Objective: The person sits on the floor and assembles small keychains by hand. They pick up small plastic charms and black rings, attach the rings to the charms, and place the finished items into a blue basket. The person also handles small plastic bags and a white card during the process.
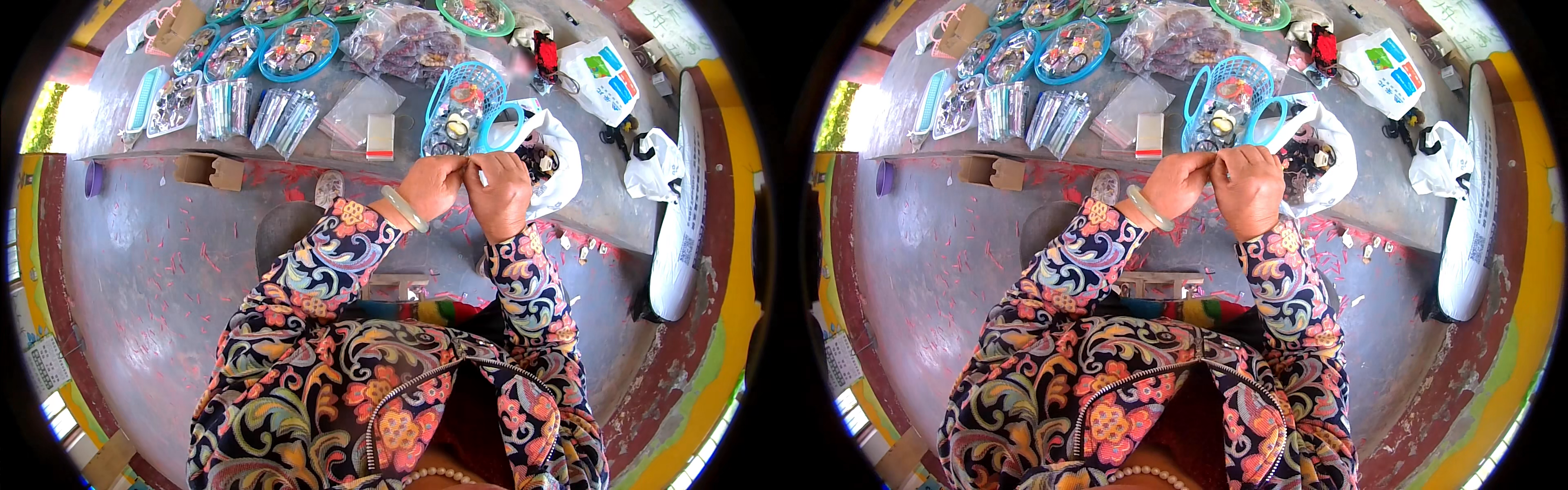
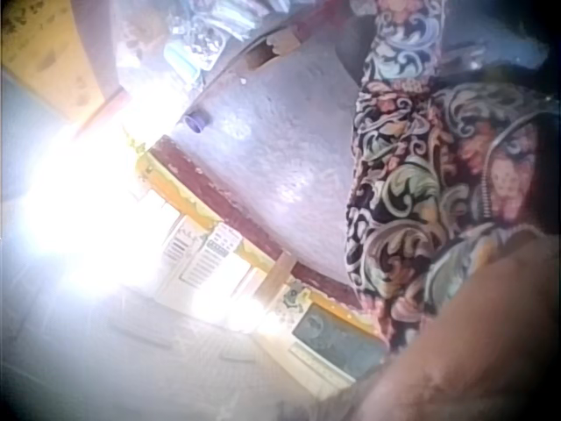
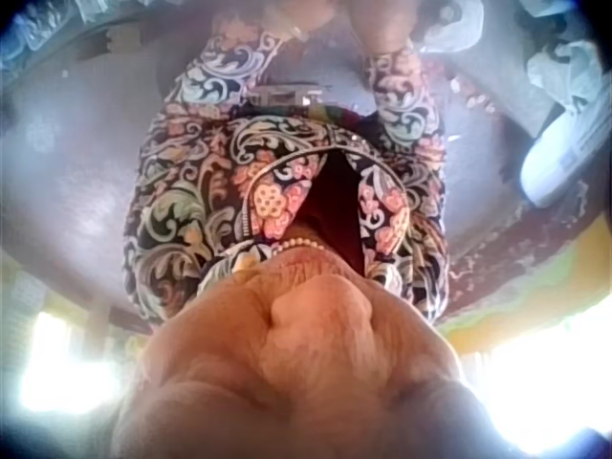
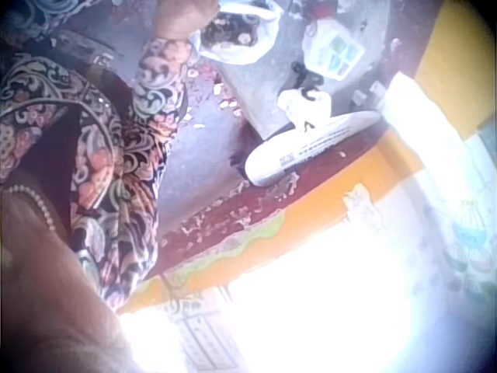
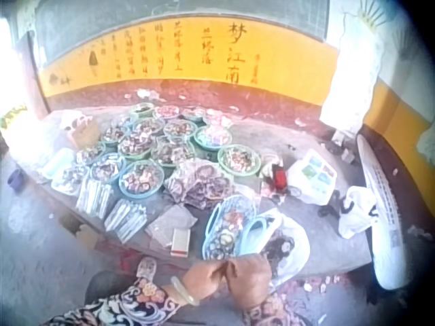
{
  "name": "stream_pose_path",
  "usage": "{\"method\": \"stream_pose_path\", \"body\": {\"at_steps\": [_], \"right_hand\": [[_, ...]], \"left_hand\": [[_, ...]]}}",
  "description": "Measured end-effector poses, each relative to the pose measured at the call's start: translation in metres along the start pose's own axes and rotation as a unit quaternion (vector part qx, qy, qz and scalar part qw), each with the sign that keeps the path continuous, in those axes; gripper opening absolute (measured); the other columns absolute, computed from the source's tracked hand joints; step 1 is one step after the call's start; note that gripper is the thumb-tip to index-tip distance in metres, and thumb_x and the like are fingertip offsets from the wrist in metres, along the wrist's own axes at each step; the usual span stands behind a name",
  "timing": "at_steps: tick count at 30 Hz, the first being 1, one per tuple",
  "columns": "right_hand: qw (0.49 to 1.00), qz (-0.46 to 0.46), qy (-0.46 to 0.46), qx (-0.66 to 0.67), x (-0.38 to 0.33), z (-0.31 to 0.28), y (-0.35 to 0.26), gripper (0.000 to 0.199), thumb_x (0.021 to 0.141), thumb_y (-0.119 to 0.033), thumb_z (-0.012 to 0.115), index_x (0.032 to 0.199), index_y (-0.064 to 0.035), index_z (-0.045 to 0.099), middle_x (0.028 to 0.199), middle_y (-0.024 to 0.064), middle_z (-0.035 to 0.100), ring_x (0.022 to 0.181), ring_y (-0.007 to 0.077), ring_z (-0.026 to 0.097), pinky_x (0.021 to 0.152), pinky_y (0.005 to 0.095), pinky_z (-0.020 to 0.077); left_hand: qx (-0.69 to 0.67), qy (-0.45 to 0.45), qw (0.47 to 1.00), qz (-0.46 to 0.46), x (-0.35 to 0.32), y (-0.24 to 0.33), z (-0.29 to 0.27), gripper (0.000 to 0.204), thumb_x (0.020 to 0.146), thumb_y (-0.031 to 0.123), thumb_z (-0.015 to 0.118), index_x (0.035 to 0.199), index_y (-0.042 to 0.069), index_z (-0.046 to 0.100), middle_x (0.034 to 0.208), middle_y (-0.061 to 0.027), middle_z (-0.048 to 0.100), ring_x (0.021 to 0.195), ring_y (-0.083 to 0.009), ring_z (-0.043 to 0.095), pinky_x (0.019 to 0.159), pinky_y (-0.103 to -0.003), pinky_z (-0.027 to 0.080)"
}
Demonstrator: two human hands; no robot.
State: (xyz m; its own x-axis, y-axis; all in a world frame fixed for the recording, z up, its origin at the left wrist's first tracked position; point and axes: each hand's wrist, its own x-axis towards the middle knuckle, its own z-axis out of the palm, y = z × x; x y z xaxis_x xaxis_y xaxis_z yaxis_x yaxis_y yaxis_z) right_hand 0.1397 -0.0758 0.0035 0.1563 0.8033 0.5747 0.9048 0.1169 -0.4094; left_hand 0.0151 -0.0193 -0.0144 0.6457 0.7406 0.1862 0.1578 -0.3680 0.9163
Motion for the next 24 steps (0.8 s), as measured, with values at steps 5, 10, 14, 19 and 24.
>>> {"method": "stream_pose_path", "body": {"at_steps": [5, 10, 14, 19, 24], "right_hand": [[0.997, 0.045, -0.001, 0.056, -0.001, 0.002, 0.002, 0.009, 0.068, -0.01, 0.062, 0.076, -0.0058, 0.061, 0.073, 0.0082, 0.059, 0.07, 0.0273, 0.056, 0.065, 0.0344, 0.0425], [0.998, 0.038, -0.025, 0.036, 0.0, 0.001, 0.0, 0.011, 0.069, -0.012, 0.062, 0.079, -0.007, 0.062, 0.073, 0.0079, 0.061, 0.07, 0.0266, 0.057, 0.066, 0.035, 0.0417], [0.998, 0.03, -0.045, -0.013, 0.001, -0.003, -0.005, 0.012, 0.069, -0.01, 0.063, 0.081, -0.0083, 0.062, 0.075, 0.007, 0.062, 0.072, 0.0254, 0.058, 0.067, 0.0343, 0.0415], [0.999, 0.01, -0.029, -0.033, 0.0, -0.002, -0.004, 0.007, 0.069, -0.011, 0.061, 0.075, -0.0087, 0.06, 0.071, 0.0062, 0.061, 0.069, 0.0248, 0.057, 0.065, 0.035, 0.0397], [1.0, 0.021, -0.008, -0.013, 0.001, 0.0, -0.003, 0.004, 0.068, -0.01, 0.061, 0.071, -0.0089, 0.058, 0.069, 0.0062, 0.06, 0.067, 0.0251, 0.056, 0.063, 0.0348, 0.0393]], "left_hand": [[-0.003, 0.002, 1.0, -0.028, 0.001, 0.004, -0.003, 0.021, 0.081, 0.005, 0.047, 0.097, 0.0, 0.059, 0.08, -0.0224, 0.058, 0.073, -0.034, 0.059, 0.061, -0.033, 0.045], [0.03, 0.024, 0.999, 0.007, 0.002, -0.005, 0.001, 0.019, 0.08, 0.004, 0.048, 0.095, 0.0, 0.059, 0.079, -0.0224, 0.058, 0.074, -0.0362, 0.058, 0.061, -0.035, 0.045], [0.083, 0.029, 0.994, 0.058, 0.001, -0.01, 0.004, 0.018, 0.08, 0.003, 0.047, 0.093, -0.001, 0.059, 0.08, -0.0217, 0.058, 0.075, -0.0377, 0.056, 0.062, -0.038, 0.045], [0.099, 0.031, 0.992, 0.079, 0.0, -0.004, 0.003, 0.017, 0.079, 0.002, 0.048, 0.092, -0.001, 0.059, 0.081, -0.0205, 0.059, 0.075, -0.0369, 0.056, 0.063, -0.038, 0.045], [0.056, 0.05, 0.995, 0.063, 0.001, -0.004, 0.004, 0.016, 0.078, 0.002, 0.051, 0.091, 0.0, 0.06, 0.08, -0.02, 0.06, 0.074, -0.0356, 0.058, 0.062, -0.036, 0.046]]}}
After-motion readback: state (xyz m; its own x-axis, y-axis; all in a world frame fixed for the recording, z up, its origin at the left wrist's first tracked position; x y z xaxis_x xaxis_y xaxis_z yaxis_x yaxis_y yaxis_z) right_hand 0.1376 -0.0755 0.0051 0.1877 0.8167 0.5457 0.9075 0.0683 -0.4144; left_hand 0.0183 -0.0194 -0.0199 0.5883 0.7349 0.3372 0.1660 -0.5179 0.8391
